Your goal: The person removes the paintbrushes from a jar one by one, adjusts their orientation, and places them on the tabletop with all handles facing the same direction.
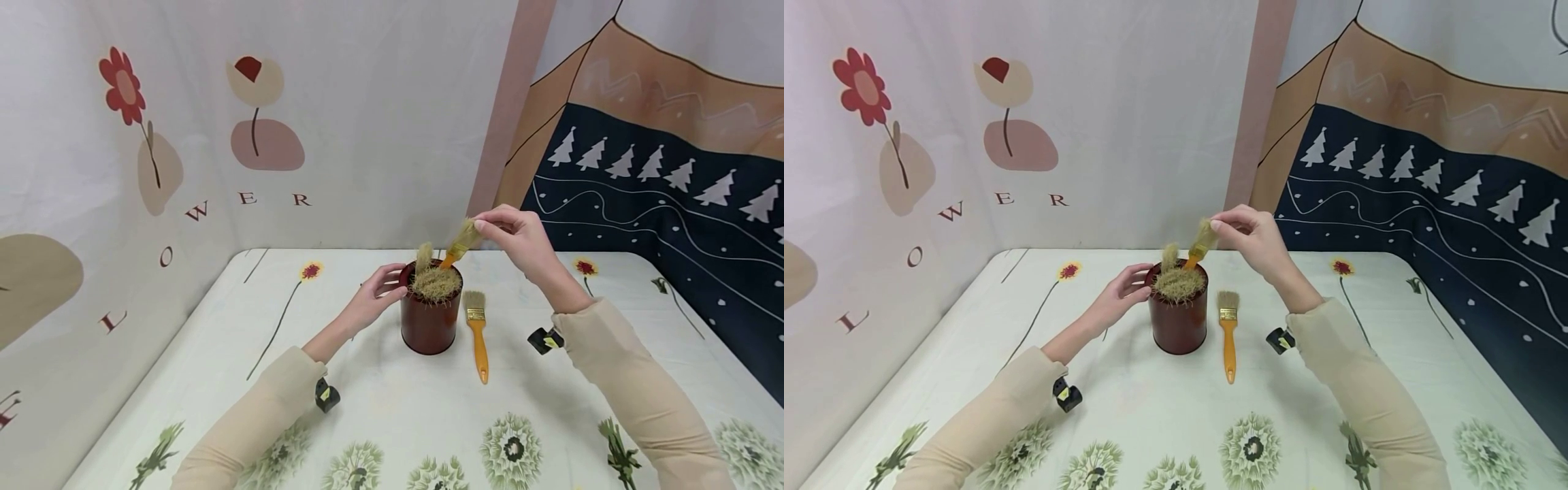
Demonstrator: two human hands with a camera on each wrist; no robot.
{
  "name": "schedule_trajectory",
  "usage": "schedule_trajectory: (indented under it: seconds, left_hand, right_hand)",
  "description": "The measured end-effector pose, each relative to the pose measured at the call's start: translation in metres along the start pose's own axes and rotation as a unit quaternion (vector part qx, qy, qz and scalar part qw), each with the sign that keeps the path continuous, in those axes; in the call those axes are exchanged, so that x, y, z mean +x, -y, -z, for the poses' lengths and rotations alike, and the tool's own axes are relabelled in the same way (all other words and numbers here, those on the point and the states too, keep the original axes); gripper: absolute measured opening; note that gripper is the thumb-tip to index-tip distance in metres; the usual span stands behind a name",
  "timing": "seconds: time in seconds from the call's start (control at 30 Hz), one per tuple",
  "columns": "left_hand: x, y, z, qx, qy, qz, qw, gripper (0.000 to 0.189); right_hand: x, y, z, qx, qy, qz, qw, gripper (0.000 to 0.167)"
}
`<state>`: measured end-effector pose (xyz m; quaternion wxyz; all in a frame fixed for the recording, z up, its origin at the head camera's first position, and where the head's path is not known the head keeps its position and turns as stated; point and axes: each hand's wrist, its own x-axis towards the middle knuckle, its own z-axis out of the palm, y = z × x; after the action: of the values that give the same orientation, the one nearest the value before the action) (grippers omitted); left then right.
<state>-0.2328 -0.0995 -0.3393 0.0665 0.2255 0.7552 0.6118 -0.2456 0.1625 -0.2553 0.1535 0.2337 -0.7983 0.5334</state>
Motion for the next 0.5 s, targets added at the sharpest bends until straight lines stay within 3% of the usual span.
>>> schedule_trajectory:
  seconds: [0.5]
  left_hand:
    - [0.001,0.001,0.001,0.005,-0.001,-0.004,1.0,0.047]
  right_hand:
    - [0.004,0.01,0.02,0.007,-0.038,0.014,0.9992,0.023]
